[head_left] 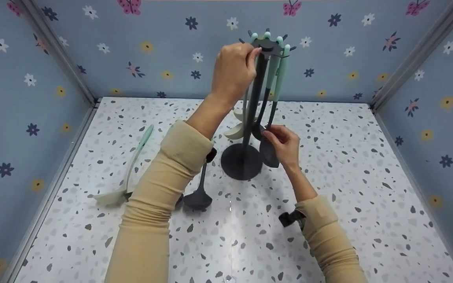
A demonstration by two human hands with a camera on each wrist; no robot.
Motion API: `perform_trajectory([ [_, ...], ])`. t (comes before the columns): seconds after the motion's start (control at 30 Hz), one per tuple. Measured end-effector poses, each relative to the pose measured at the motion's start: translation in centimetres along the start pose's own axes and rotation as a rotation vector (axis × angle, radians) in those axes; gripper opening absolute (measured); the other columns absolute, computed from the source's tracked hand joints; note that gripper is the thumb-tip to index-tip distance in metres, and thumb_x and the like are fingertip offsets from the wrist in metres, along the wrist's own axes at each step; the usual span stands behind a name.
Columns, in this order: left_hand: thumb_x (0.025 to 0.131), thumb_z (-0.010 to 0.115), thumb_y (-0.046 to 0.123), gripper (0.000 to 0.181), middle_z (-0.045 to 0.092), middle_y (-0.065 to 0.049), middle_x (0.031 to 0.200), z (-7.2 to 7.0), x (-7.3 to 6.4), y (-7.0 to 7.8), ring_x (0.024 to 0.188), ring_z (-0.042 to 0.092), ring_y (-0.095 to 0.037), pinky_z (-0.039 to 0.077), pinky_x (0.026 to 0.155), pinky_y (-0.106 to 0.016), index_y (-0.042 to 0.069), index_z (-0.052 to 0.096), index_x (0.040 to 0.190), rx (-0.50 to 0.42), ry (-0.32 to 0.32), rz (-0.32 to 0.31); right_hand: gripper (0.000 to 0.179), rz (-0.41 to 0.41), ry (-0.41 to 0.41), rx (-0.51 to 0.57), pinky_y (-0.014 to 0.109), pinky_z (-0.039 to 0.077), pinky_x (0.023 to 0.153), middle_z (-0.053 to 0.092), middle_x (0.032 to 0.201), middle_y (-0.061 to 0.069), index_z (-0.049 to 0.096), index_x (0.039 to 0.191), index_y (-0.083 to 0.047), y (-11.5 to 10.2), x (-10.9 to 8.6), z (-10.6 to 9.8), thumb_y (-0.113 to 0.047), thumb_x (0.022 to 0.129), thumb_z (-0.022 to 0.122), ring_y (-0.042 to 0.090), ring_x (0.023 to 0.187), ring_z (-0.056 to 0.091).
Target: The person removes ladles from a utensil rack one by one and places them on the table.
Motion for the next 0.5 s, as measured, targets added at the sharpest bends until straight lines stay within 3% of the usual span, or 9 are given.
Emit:
perform_trajectory([
  [0.23,0.093,0.046,0.018,0.026,0.059,-0.009,0.078,-0.1,-0.3,-0.3,0.070,0.048,-0.015,0.039,0.066,-0.021,0.001,0.065,0.091,0.014,-0.023,-0.044,0.013,0.005,0.029,0.008,0.020,0.049,0.061,0.063,0.079,0.024,0.060,0.086,0.018,1.2,-0.2,-0.4,0.011,0.075,0.062,0.009,0.069,0.063],
  [0.5,0.094,0.044,0.018,0.028,0.059,-0.010,0.077,-0.1,-0.3,-0.1,0.070,0.052,-0.019,0.041,0.066,-0.026,-0.001,0.064,0.087,0.009,0.002,0.008,0.012,-0.005,0.046,-0.010,0.019,0.048,0.060,0.061,0.078,0.028,0.060,0.084,0.019,0.0,-0.2,-0.5,0.013,0.074,0.062,0.010,0.066,0.062],
])
Point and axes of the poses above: each hand's wrist, its own x-axis towards the middle knuckle, its own z-axis out of the palm, y = z × x, the point moved 5 cm from there along x, towards the middle knuckle
